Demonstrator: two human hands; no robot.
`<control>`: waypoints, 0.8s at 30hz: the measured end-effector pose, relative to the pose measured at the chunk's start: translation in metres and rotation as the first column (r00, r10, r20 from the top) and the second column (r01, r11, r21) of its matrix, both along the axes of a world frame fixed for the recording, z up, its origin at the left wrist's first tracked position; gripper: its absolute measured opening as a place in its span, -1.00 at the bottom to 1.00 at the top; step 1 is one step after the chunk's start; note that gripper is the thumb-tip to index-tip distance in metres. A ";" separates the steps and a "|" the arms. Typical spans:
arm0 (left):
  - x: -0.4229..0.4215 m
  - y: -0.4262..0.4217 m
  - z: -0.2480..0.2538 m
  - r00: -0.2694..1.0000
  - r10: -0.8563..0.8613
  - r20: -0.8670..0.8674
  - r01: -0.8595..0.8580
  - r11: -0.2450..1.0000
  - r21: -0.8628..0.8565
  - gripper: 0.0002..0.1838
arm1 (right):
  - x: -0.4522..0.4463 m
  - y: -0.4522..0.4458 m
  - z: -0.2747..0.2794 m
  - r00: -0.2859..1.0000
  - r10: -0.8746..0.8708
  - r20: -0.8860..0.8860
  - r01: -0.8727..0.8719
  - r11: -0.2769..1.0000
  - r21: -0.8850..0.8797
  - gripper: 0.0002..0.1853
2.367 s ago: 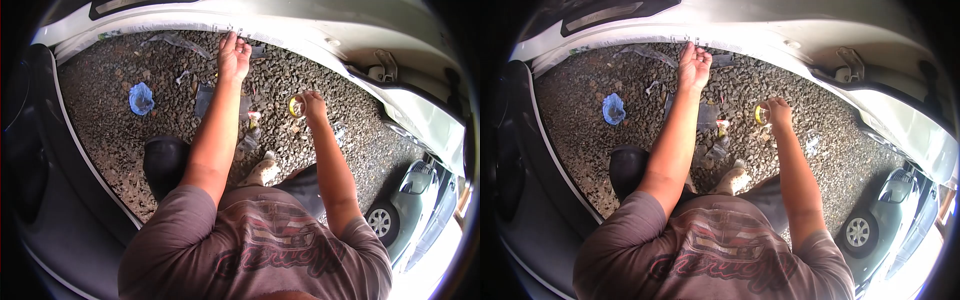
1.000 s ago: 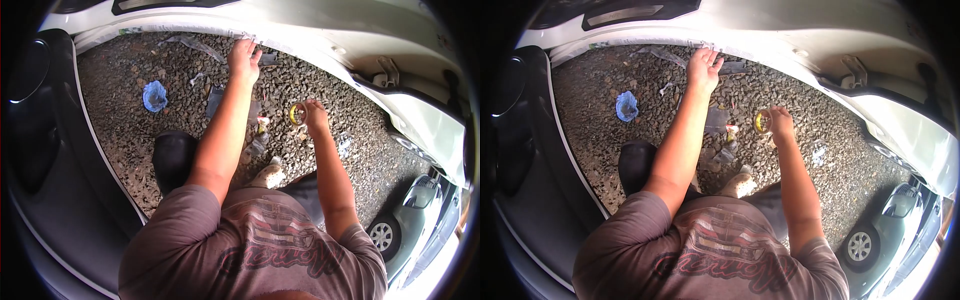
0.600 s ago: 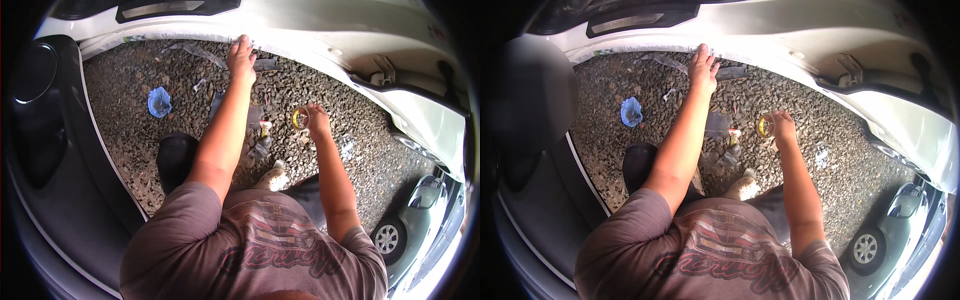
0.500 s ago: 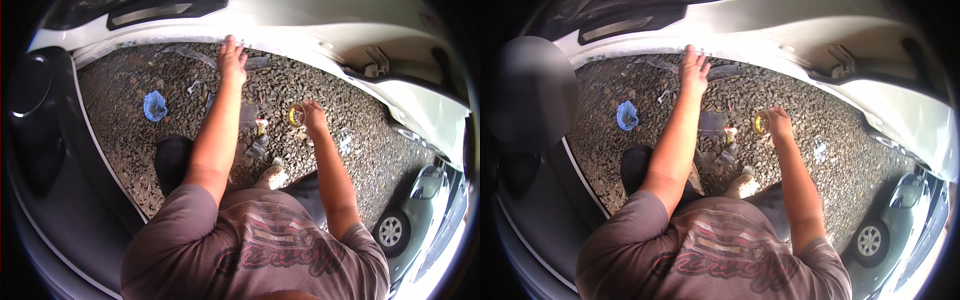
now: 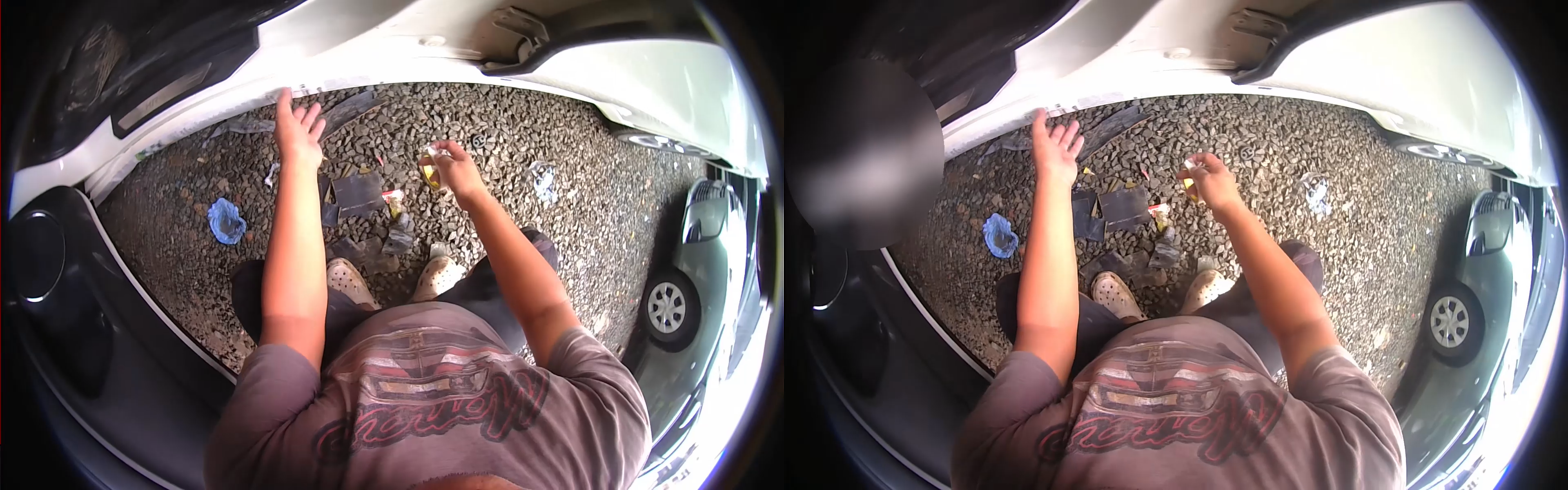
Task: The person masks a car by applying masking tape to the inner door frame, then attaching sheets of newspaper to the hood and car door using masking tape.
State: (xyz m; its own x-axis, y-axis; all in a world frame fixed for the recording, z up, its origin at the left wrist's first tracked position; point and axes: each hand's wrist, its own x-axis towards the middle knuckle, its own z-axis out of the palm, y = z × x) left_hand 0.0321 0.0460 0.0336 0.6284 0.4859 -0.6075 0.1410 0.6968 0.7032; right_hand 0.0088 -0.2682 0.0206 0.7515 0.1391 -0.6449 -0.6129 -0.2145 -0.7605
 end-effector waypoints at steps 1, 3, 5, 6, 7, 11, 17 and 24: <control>-0.010 -0.009 -0.006 0.988 -0.149 -0.027 0.150 0.987 0.051 0.02 | 0.001 0.003 0.009 0.999 0.044 0.023 -0.044 0.999 -0.003 -0.71; -0.031 -0.030 -0.014 0.899 -0.434 -0.065 0.439 0.887 0.146 -0.27 | -0.001 0.007 0.024 0.988 0.139 0.066 -0.137 0.990 -0.040 -0.62; -0.044 -0.062 -0.009 0.765 -0.637 -0.100 0.638 0.725 0.261 -0.44 | -0.004 0.012 0.033 0.965 0.229 0.128 -0.229 0.973 -0.015 -0.32; -0.047 -0.076 -0.015 0.708 -0.696 -0.121 0.689 0.643 0.334 -0.41 | -0.003 0.015 0.044 0.943 0.322 0.087 -0.318 0.946 -0.059 -0.20; -0.049 -0.084 -0.019 0.669 -0.737 -0.093 0.715 0.605 0.351 -0.41 | -0.004 0.015 0.040 0.926 0.360 0.113 -0.359 0.933 -0.033 -0.20; -0.048 -0.105 -0.029 0.569 -0.801 -0.185 0.725 0.384 0.572 -0.65 | -0.016 0.022 -0.005 0.880 0.327 0.346 -0.336 0.941 -0.033 -0.20; -0.030 -0.106 -0.012 0.500 -0.808 -0.313 0.639 0.100 0.763 -0.85 | -0.011 0.021 0.024 0.820 0.381 0.426 -0.313 0.923 -0.222 -0.37; -0.007 -0.106 0.014 0.435 -0.781 -0.448 0.419 -0.265 0.869 -0.90 | 0.010 0.017 0.050 0.834 0.446 0.324 -0.337 0.878 -0.341 -0.62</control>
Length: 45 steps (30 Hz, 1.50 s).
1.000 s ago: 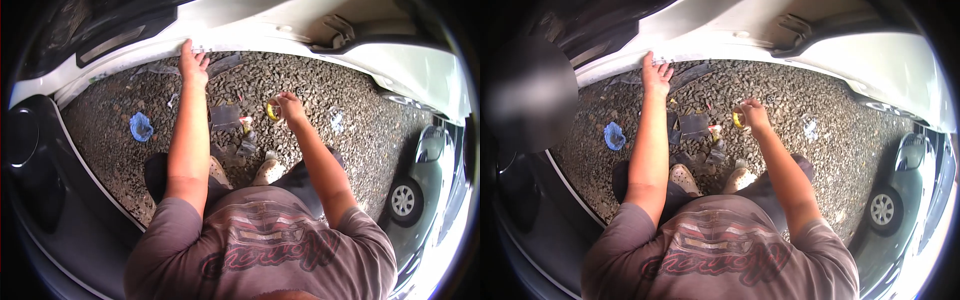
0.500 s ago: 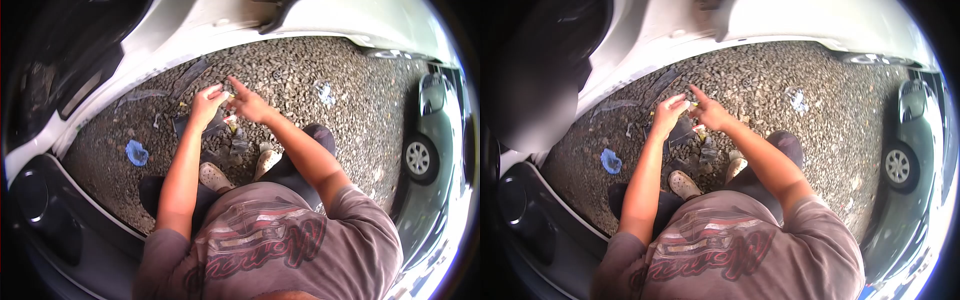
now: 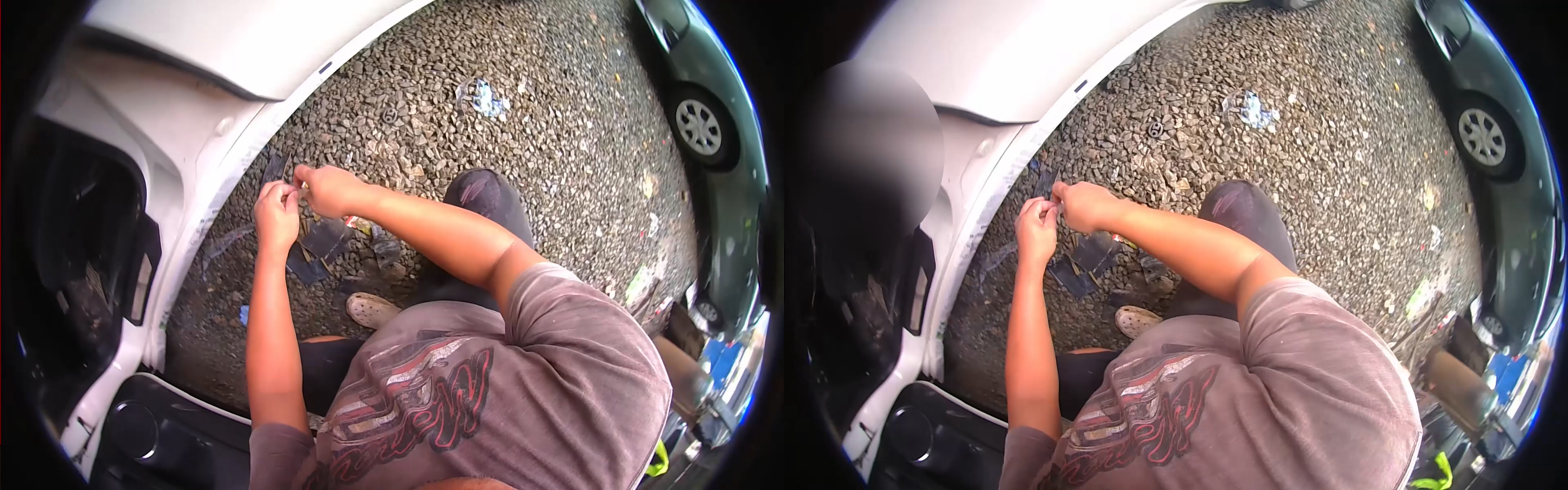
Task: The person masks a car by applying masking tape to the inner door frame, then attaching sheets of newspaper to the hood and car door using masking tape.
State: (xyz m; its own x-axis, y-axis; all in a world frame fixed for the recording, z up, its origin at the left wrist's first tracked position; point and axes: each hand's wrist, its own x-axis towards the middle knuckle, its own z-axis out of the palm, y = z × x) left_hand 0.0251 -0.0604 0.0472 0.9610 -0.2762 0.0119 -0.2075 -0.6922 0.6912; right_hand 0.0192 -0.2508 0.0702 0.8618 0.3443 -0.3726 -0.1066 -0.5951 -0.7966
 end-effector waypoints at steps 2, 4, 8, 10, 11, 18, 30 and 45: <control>0.002 -0.006 0.009 1.000 -0.023 0.018 0.022 0.999 0.045 -0.92 | 0.005 -0.003 0.009 0.997 -0.054 -0.049 0.050 0.996 -0.070 -0.63; 0.004 -0.007 0.013 0.999 -0.033 0.006 0.032 0.996 0.085 -0.93 | 0.011 -0.006 -0.001 0.997 -0.032 -0.065 0.025 0.994 -0.102 -0.62; 0.009 0.000 0.015 0.996 0.059 -0.064 -0.054 0.995 0.085 -0.93 | 0.021 0.001 -0.022 0.992 -0.122 -0.035 0.122 0.992 -0.001 -0.76; 0.006 -0.014 0.026 0.999 0.035 -0.025 -0.032 0.994 0.103 -0.93 | 0.026 -0.002 -0.027 0.982 -0.188 -0.016 0.189 0.981 0.045 -0.81; 0.006 -0.024 0.029 0.999 0.020 0.040 -0.025 0.993 0.118 -0.92 | 0.031 -0.006 -0.030 0.949 -0.229 -0.219 0.273 0.942 0.198 -0.82; 0.019 -0.058 0.019 0.974 -0.078 0.212 0.015 0.959 0.284 -0.92 | 0.055 -0.031 -0.095 0.894 -0.395 -0.212 0.383 0.919 -0.096 -0.76; 0.050 -0.057 0.027 0.962 0.137 -0.237 -0.173 0.975 -0.140 -0.86 | 0.045 -0.083 -0.031 0.790 -0.263 -0.554 0.571 0.645 0.509 -0.38; 0.075 -0.193 0.067 0.966 -0.240 -0.094 0.252 0.956 0.146 -0.35 | 0.125 -0.154 -0.098 0.502 -0.469 -0.727 0.531 -0.496 0.686 -0.90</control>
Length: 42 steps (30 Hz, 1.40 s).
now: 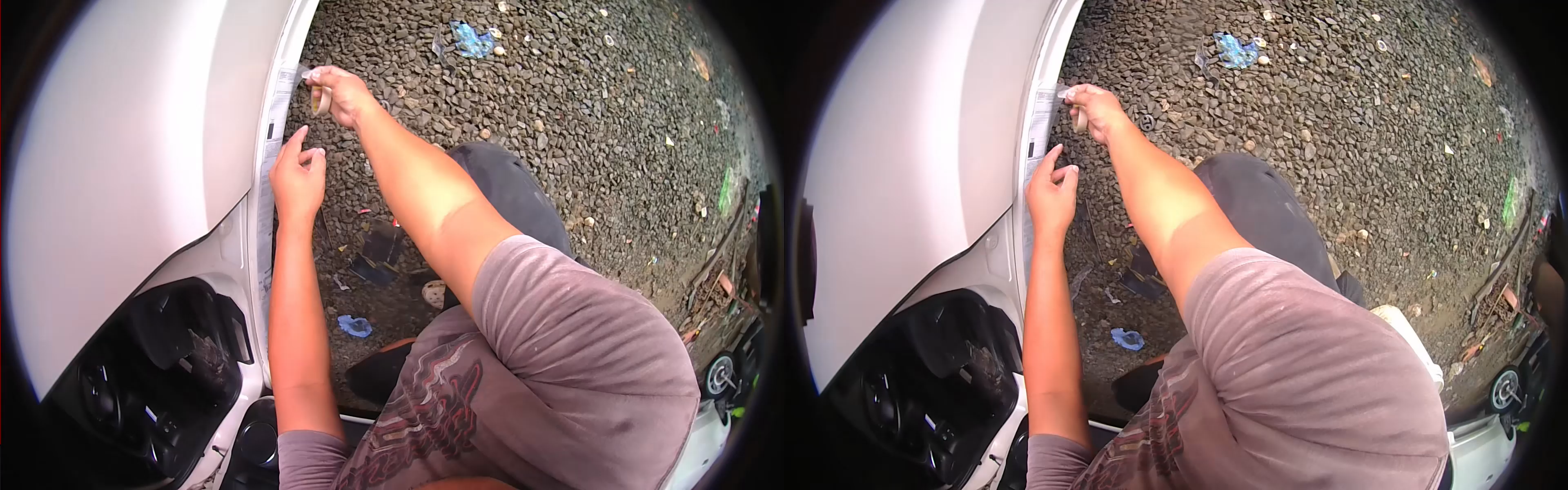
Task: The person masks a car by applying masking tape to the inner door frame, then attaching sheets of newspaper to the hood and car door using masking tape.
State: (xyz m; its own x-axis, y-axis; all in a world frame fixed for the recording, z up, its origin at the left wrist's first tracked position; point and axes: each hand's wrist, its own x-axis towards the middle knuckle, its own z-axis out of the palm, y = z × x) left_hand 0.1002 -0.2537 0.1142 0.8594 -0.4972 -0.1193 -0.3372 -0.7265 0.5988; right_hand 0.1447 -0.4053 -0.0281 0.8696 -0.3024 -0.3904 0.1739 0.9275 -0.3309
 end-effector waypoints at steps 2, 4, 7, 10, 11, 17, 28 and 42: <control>0.009 -0.005 -0.005 0.997 -0.073 0.039 0.069 0.993 0.095 -0.54 | 0.014 -0.007 -0.001 0.999 -0.038 0.023 0.037 0.998 0.044 -0.91; 0.013 -0.005 -0.008 0.998 -0.062 0.019 0.060 0.993 0.099 -0.54 | 0.027 -0.013 -0.004 0.999 -0.050 0.008 0.051 0.997 -0.059 -0.91; 0.007 0.000 -0.013 0.998 -0.059 -0.009 0.060 0.992 0.115 -0.56 | 0.038 -0.017 0.000 0.999 0.008 -0.045 -0.012 0.995 -0.102 -0.92; -0.003 0.013 -0.018 0.997 -0.054 -0.046 0.060 0.989 0.137 -0.57 | 0.049 -0.014 0.007 0.990 -0.019 -0.138 0.002 0.992 -0.125 -0.91; -0.005 0.017 -0.019 0.996 -0.040 -0.076 0.050 0.989 0.141 -0.56 | 0.052 -0.013 0.008 0.984 -0.043 -0.175 0.020 0.991 -0.134 -0.90; -0.007 0.050 -0.028 0.997 0.023 -0.076 -0.013 0.992 0.125 -0.54 | 0.048 -0.017 0.020 0.957 -0.068 -0.281 0.006 0.976 -0.216 -0.87; -0.018 0.051 -0.016 0.997 0.036 -0.064 -0.027 0.991 0.135 -0.55 | 0.043 -0.012 0.062 0.771 -0.169 -0.614 -0.132 0.900 -0.414 -0.81; -0.010 0.093 -0.027 0.922 0.273 -0.273 -0.242 0.960 0.143 -0.54 | 0.027 -0.030 0.004 0.721 0.600 -0.346 -0.691 0.662 -0.290 -0.50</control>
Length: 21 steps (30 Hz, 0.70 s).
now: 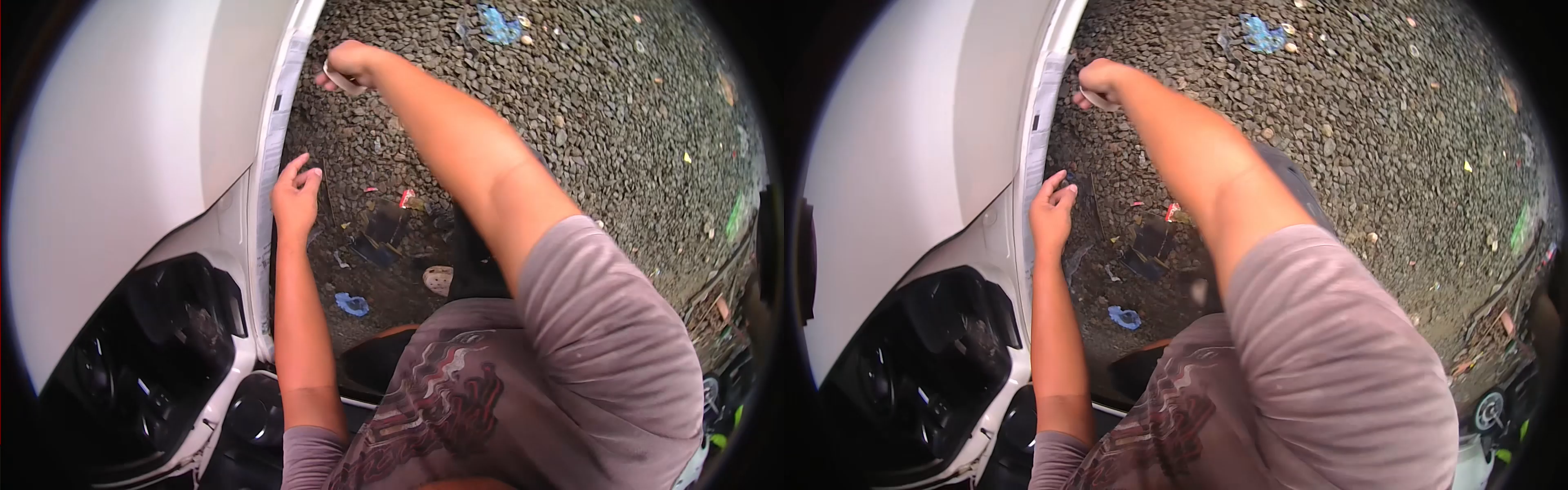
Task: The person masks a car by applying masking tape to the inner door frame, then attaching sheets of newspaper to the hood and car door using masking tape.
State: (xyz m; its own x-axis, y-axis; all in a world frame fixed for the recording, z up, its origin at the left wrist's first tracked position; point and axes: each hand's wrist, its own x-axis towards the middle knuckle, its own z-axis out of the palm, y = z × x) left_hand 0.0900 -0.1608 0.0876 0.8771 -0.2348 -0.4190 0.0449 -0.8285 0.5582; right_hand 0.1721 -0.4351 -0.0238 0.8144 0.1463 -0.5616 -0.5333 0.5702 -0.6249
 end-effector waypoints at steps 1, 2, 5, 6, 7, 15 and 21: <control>0.001 0.002 0.000 0.999 0.035 0.011 -0.035 0.999 -0.010 -0.54 | -0.006 -0.008 0.004 0.946 0.309 0.103 -0.294 0.946 -0.133 -0.44; 0.002 0.001 -0.002 0.993 0.114 -0.039 -0.118 0.983 -0.141 -0.52 | -0.020 -0.009 0.023 0.892 0.429 0.142 -0.388 0.889 -0.245 -0.40; -0.002 -0.018 0.007 0.968 0.220 -0.119 -0.246 0.917 -0.313 -0.49 | -0.066 0.005 0.071 0.706 0.665 0.245 -0.590 0.743 -0.317 -0.25; -0.004 -0.023 0.007 0.956 0.229 -0.183 -0.288 0.853 -0.436 -0.50 | -0.076 0.009 0.079 0.670 0.687 0.280 -0.611 0.725 -0.317 -0.22; -0.004 -0.027 0.007 0.943 0.225 -0.246 -0.327 0.770 -0.548 -0.51 | -0.080 0.016 0.079 0.655 0.692 0.303 -0.607 0.721 -0.333 -0.21; 0.000 -0.018 -0.016 0.978 0.207 -0.031 -0.192 0.831 -0.522 -0.63 | -0.091 0.040 0.095 0.631 0.719 0.291 -0.441 0.641 -0.629 -0.34; -0.005 -0.002 -0.012 0.984 0.028 0.176 -0.008 0.994 -0.114 -0.85 | -0.086 0.061 0.074 0.560 0.780 0.280 -0.223 0.467 -0.856 -0.48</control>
State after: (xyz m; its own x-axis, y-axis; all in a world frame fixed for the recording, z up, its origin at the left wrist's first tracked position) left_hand 0.0851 -0.1624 0.0758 0.9394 -0.2553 -0.2286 -0.0490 -0.7602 0.6478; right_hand 0.0857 -0.3740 0.0498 0.8717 0.4691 -0.1419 0.0728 -0.4102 -0.9091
